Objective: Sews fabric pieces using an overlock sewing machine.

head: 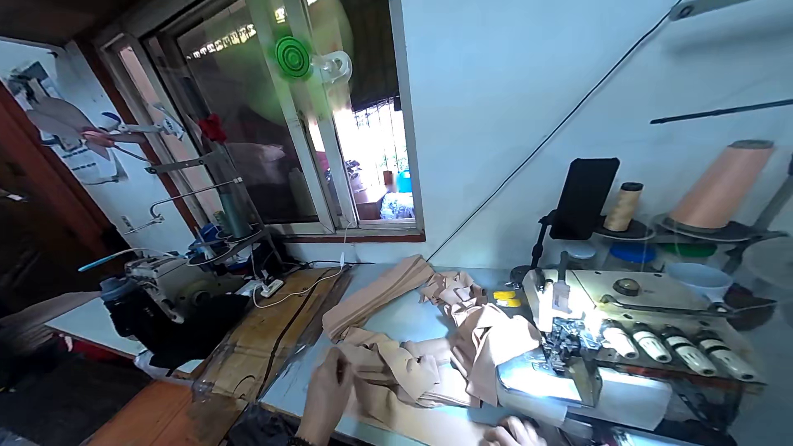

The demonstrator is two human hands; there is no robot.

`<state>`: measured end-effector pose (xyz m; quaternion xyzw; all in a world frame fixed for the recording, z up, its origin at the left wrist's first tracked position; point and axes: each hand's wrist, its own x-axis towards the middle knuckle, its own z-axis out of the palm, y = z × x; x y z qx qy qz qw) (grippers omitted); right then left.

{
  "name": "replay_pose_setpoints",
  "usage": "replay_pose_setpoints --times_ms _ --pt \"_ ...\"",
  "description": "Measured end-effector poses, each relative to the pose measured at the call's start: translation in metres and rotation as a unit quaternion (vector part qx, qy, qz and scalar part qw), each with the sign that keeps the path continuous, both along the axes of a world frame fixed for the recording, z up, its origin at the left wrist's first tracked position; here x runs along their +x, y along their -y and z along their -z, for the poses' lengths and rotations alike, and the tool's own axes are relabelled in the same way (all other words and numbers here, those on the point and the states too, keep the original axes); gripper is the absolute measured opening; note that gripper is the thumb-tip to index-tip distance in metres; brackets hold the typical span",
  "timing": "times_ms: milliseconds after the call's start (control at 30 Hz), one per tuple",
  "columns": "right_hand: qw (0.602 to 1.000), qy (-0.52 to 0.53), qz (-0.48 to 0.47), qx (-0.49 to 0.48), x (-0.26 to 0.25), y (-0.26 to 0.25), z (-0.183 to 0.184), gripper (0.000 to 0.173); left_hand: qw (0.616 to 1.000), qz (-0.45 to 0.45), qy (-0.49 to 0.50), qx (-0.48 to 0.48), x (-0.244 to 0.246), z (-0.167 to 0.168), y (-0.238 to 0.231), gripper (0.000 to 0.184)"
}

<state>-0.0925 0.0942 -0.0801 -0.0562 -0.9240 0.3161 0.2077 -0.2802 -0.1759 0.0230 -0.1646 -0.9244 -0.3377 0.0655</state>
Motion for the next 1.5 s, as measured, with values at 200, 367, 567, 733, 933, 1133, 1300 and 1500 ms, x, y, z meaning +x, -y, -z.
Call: replay_pose_setpoints --times_ms 200,367,567,733,933,1133,1300,1500 --pt "0.921 -0.173 -0.205 -0.283 -0.033 0.015 -0.061 0.067 0.925 0.362 -0.079 0.086 0.068 -0.043 -0.084 0.013" --pt "0.856 0.025 -0.338 -0.390 -0.029 -0.023 -0.076 0.014 0.937 0.259 -0.199 0.126 0.056 -0.068 -0.092 0.021" --pt "0.945 0.129 -0.190 -0.233 0.019 -0.094 -0.045 0.021 0.986 -0.013 -0.134 0.102 -0.008 -0.048 -0.026 0.020" --pt "0.939 0.148 -0.064 -0.304 0.038 -0.097 -0.042 0.011 0.993 -0.099 -0.051 0.047 -0.007 -0.011 -0.010 0.028" --pt "0.949 0.002 0.046 -0.310 0.030 -0.034 -0.057 0.016 0.954 0.132 0.064 0.263 0.078 0.012 -0.092 0.018" --pt "0.966 -0.085 0.119 -0.215 0.022 0.010 -0.068 0.015 0.927 0.212 0.096 0.295 0.124 0.036 -0.144 0.016" --pt "0.971 -0.129 0.129 -0.152 0.020 0.017 -0.068 0.016 0.925 0.214 0.069 0.306 0.131 0.039 -0.149 0.011" --pt "0.972 -0.137 0.121 -0.149 0.020 0.019 -0.068 0.016 0.934 0.216 0.028 0.284 0.137 0.036 -0.148 0.011"
